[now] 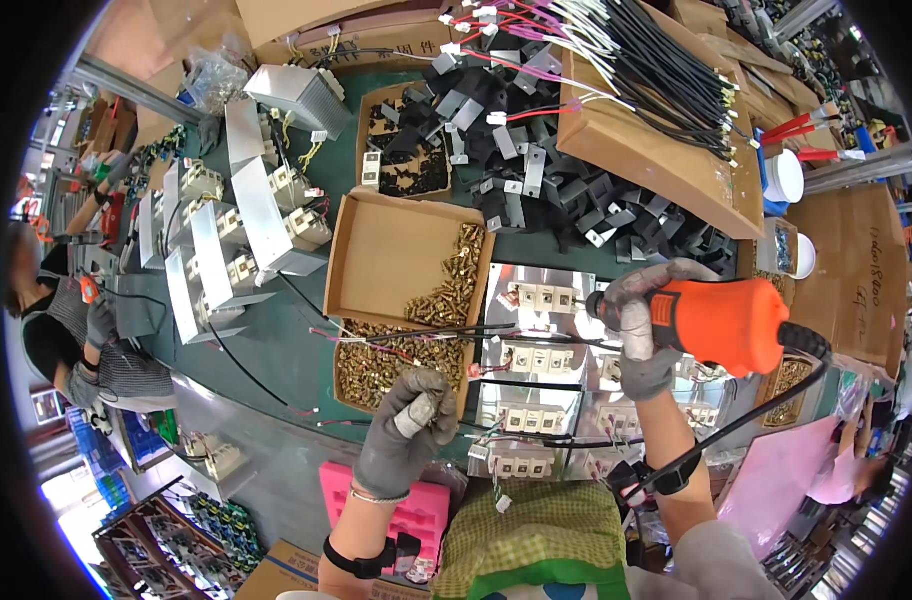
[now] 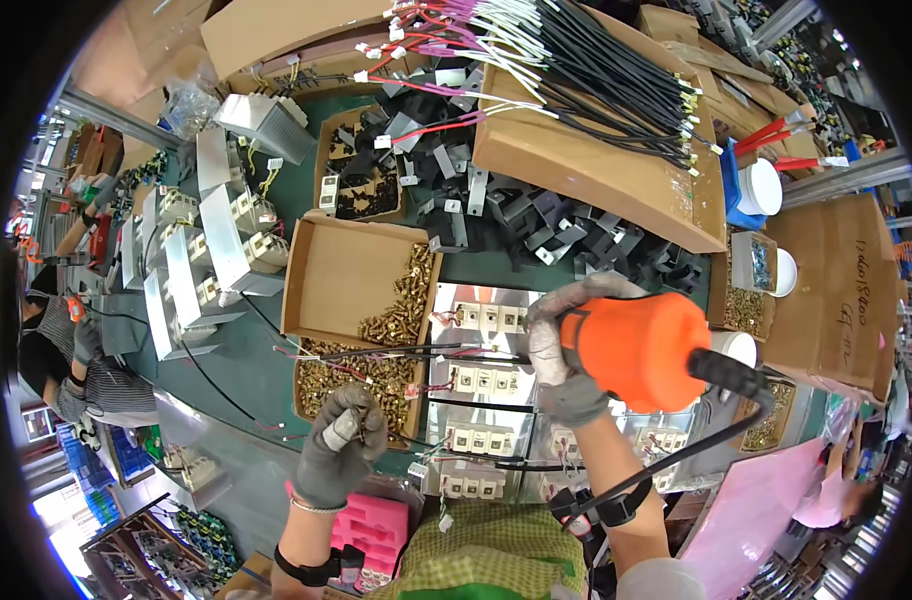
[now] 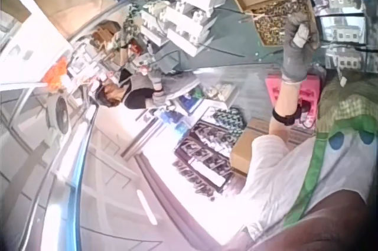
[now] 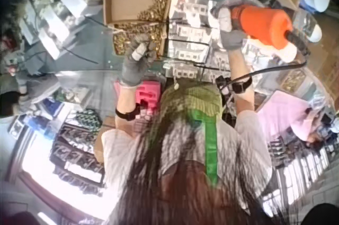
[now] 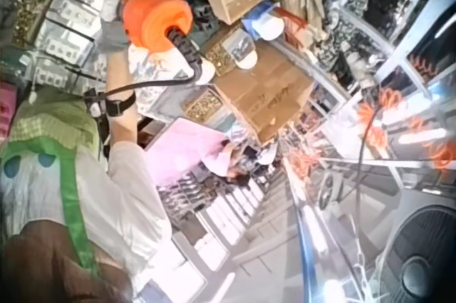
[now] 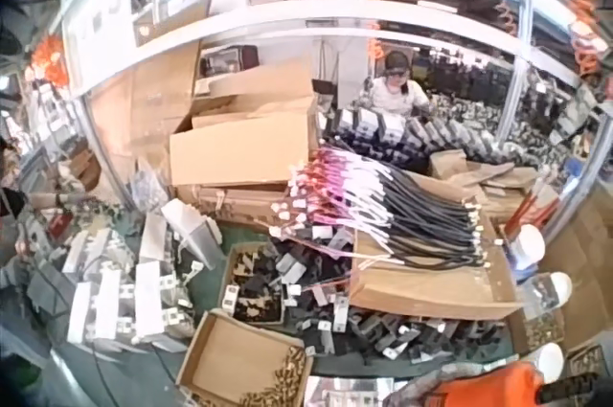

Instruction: Using an electric screwdriver to install screws into electrical circuit breaker components on an assembly line.

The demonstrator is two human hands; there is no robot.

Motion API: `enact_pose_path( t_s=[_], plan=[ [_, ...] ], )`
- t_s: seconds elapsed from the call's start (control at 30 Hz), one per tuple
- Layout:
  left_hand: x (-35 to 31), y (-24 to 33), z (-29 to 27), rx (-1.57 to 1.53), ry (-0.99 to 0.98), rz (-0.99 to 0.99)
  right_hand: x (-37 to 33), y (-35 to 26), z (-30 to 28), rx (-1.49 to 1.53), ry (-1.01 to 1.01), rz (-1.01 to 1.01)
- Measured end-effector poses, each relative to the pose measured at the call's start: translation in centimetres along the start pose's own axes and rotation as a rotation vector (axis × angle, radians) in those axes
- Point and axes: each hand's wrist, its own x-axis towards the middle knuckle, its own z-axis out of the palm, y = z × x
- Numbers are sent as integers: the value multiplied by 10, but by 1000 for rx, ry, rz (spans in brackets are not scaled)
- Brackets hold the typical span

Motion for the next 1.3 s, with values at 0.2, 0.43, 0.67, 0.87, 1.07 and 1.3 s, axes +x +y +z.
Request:
enact_pose_path(
  t_s=[0.2,0.43,0.67,0.87,1.07,1.3],
  plan=[
    [-22,-14,8,-43,-29,8,1,-2,-1,24,29,15],
    [-38,-29,11,-104,19,-32,2,10,-4,49,-10,-16],
    [-52,-36,14,-105,14,-3,3,11,-3,-35,-16,-88],
    [-58,-42,10,-191,6,-30,2,9,-2,-7,-14,-86],
    [-63,-43,14,-150,84,8,8,5,-6,414,-247,153],
    [-62,-38,18,-185,58,22,-1,20,-8,362,-8,180]
  ],
)
